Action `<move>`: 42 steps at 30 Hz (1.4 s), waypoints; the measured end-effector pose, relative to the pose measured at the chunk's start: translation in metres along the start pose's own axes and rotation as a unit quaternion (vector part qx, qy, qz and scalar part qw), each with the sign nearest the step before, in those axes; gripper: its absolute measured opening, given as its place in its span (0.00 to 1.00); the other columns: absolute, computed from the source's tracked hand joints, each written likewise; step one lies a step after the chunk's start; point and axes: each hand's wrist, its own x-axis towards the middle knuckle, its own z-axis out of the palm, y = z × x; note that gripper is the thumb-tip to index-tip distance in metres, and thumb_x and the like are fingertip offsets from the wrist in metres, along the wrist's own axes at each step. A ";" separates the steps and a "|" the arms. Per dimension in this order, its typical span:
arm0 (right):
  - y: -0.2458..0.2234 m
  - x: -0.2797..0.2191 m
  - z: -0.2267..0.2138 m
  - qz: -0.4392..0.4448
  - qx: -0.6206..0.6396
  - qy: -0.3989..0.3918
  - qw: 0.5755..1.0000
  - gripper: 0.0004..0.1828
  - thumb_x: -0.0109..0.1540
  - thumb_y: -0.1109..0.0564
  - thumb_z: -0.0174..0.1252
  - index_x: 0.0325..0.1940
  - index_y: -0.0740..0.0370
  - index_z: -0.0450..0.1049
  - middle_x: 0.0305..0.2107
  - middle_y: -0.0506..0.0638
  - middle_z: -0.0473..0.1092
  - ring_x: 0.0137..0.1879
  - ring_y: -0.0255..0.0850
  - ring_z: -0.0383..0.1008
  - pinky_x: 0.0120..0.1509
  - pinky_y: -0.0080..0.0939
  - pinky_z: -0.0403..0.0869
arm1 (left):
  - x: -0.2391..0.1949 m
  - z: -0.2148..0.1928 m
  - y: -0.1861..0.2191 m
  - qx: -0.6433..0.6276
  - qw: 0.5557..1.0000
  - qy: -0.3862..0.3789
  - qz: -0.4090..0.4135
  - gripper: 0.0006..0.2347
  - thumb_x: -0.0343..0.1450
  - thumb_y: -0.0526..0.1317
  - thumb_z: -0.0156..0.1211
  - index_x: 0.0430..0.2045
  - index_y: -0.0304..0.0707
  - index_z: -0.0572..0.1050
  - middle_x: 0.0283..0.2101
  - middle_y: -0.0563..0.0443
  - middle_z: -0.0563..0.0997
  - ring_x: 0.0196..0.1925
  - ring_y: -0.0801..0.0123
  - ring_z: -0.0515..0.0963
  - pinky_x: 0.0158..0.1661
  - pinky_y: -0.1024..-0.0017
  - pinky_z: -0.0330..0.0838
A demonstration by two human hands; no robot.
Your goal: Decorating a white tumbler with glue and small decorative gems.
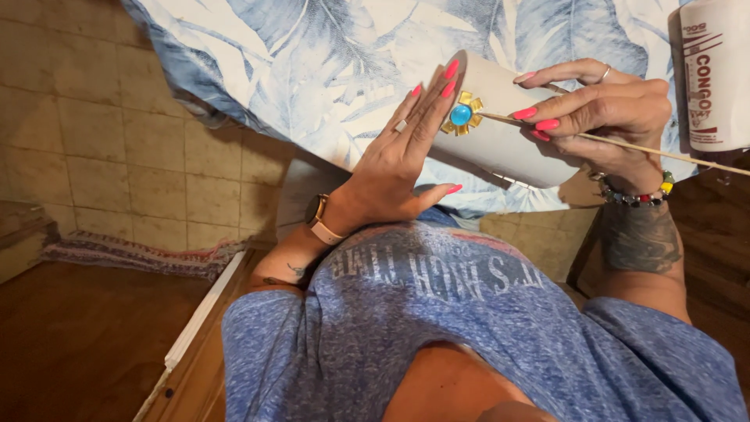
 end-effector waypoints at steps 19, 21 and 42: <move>0.005 -0.001 0.003 -0.043 -0.034 0.018 0.998 0.06 0.51 0.66 0.54 0.23 0.74 0.66 0.27 0.64 0.67 0.44 0.73 0.69 0.49 0.56 0.70 | -0.001 0.003 -0.001 -0.023 1.000 0.012 -0.005 0.39 0.64 0.45 0.66 0.55 0.23 0.40 0.61 0.32 0.44 0.67 0.48 0.46 0.67 0.59 0.44; 0.007 -0.001 0.003 -0.052 -0.037 0.021 0.998 0.06 0.51 0.66 0.54 0.22 0.74 0.66 0.26 0.64 0.67 0.44 0.73 0.69 0.49 0.56 0.70 | -0.001 0.003 -0.002 -0.026 1.000 0.013 -0.003 0.39 0.64 0.44 0.66 0.55 0.23 0.40 0.61 0.32 0.44 0.67 0.48 0.46 0.67 0.59 0.44; -0.020 -0.035 -0.005 -0.161 0.002 -0.034 0.986 0.09 0.48 0.60 0.55 0.32 0.61 0.69 0.32 0.51 0.70 0.49 0.49 0.68 0.56 0.45 0.69 | 0.019 -0.060 0.052 0.061 0.977 0.174 0.105 0.23 0.67 0.57 0.33 0.45 0.38 0.62 0.51 0.45 0.66 0.59 0.54 0.58 0.51 0.48 0.74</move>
